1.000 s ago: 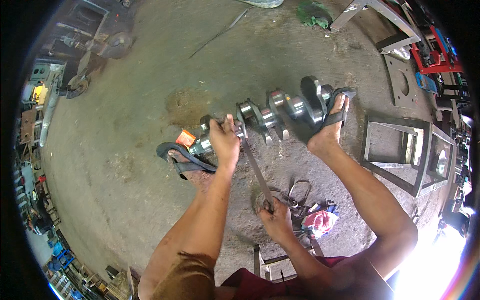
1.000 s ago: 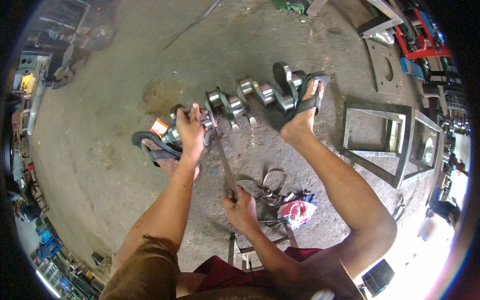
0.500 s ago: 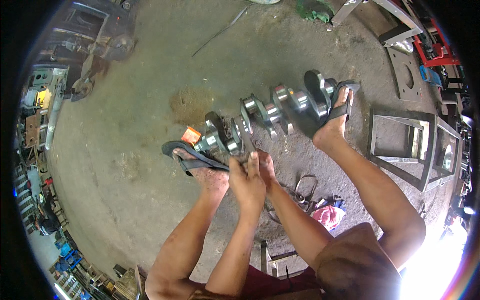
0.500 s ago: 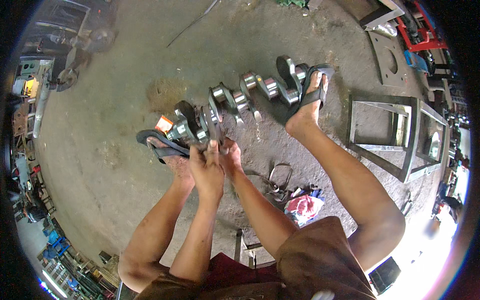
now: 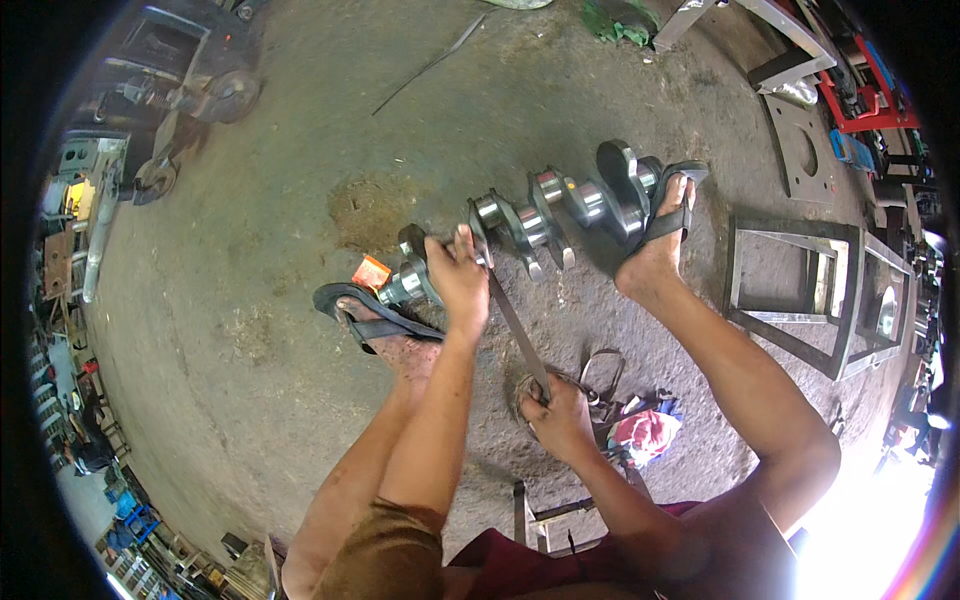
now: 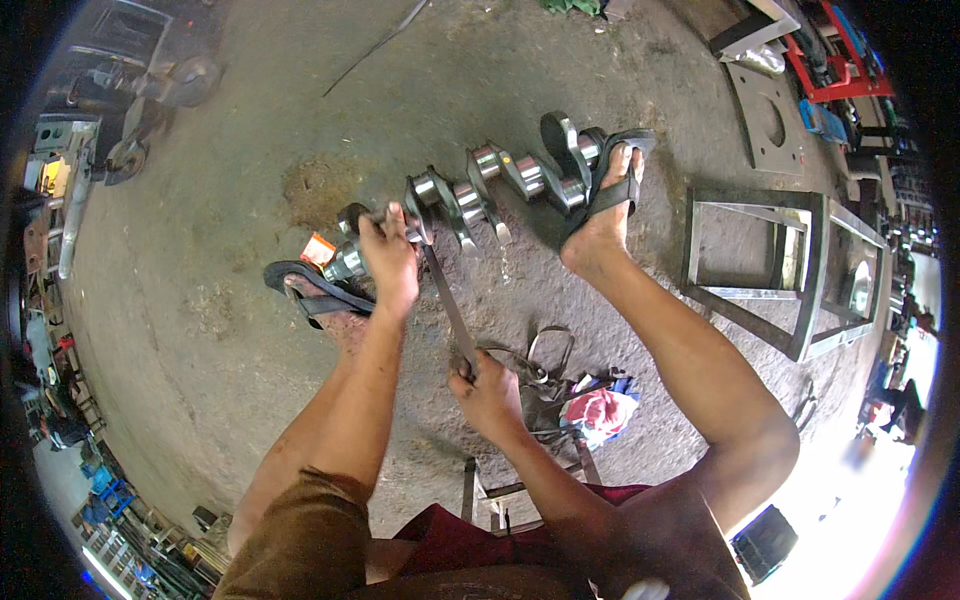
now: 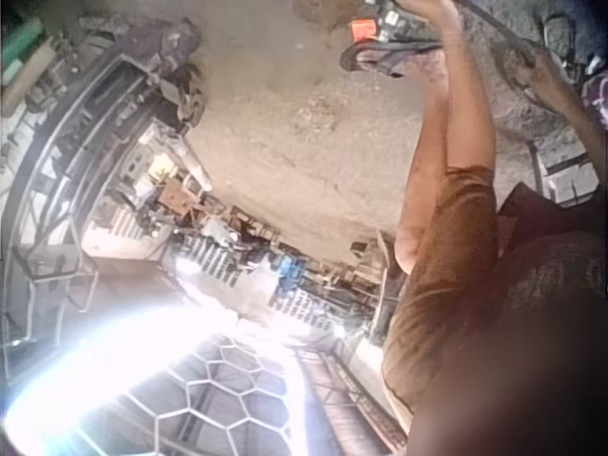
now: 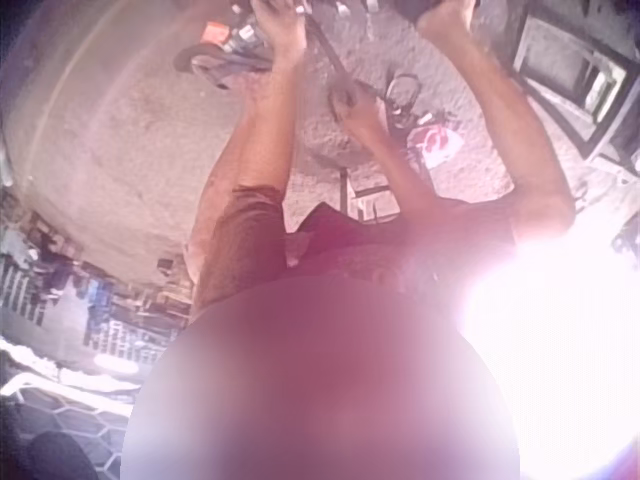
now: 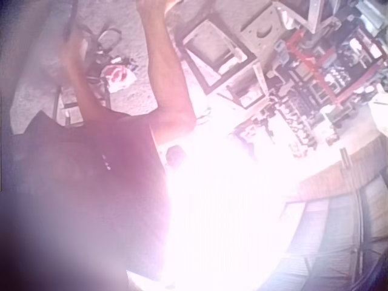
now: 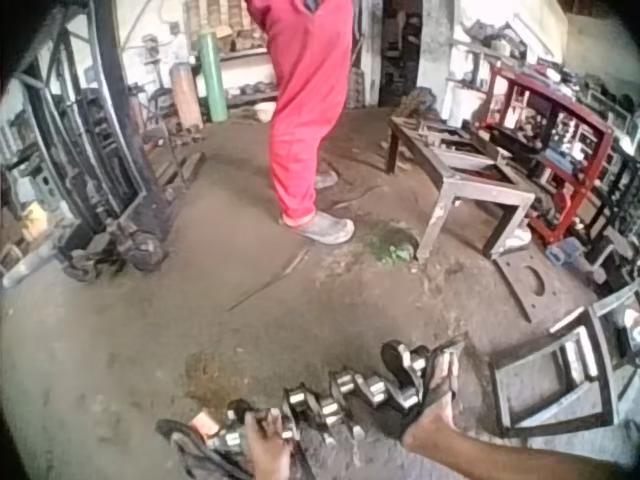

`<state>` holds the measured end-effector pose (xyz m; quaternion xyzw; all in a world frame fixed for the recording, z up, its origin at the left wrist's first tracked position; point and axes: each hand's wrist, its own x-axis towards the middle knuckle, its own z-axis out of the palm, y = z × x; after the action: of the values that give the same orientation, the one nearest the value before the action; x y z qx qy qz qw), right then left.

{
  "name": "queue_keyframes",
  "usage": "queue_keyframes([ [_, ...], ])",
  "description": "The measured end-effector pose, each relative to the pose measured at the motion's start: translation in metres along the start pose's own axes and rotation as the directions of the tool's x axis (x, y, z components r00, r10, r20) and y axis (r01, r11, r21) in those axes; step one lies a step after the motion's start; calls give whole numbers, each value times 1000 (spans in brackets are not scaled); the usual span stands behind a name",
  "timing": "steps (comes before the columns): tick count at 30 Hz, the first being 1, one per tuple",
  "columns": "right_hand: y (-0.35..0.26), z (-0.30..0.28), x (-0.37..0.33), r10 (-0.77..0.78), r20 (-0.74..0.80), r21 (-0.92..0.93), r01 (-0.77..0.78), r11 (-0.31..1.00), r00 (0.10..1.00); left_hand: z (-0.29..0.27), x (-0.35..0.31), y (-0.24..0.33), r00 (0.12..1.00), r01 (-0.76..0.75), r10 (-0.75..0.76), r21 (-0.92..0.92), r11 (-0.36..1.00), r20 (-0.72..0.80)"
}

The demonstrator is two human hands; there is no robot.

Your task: The person sits on the floor and uses a metal file to scrape and clean the surfaces of a crankshaft held between their feet. They repeatedly file different journals and then wipe the crankshaft with a cloth.

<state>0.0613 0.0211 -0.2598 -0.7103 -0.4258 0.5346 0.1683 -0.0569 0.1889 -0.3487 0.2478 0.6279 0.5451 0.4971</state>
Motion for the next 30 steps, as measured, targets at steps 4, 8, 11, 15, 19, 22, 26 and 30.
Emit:
queue_keyframes([
  [4,8,9,19,-7,81,-53,11,999,997,3,34,53,996,-69,47,326,943,74],
  [8,2,46,124,-20,122,-74,30,997,992,6,-11,104,978,-207,188,268,941,94],
  [11,12,59,162,-84,214,341,7,940,973,1,-92,103,956,-293,285,197,936,69],
  [15,32,62,150,128,304,772,-323,548,944,-2,-120,65,999,32,-29,116,993,-33],
  [19,28,45,112,-231,-8,-18,230,973,973,-8,-94,24,999,-10,22,284,959,-40],
  [22,10,28,82,-171,-9,-65,170,983,985,-14,-70,0,996,-61,81,428,902,-27],
  [26,-1,9,49,-52,-9,-100,51,994,999,-9,-30,-23,984,-165,178,262,951,-25],
  [30,4,0,19,-83,-12,-80,82,993,996,-5,-6,-26,995,-72,83,190,979,-52],
])
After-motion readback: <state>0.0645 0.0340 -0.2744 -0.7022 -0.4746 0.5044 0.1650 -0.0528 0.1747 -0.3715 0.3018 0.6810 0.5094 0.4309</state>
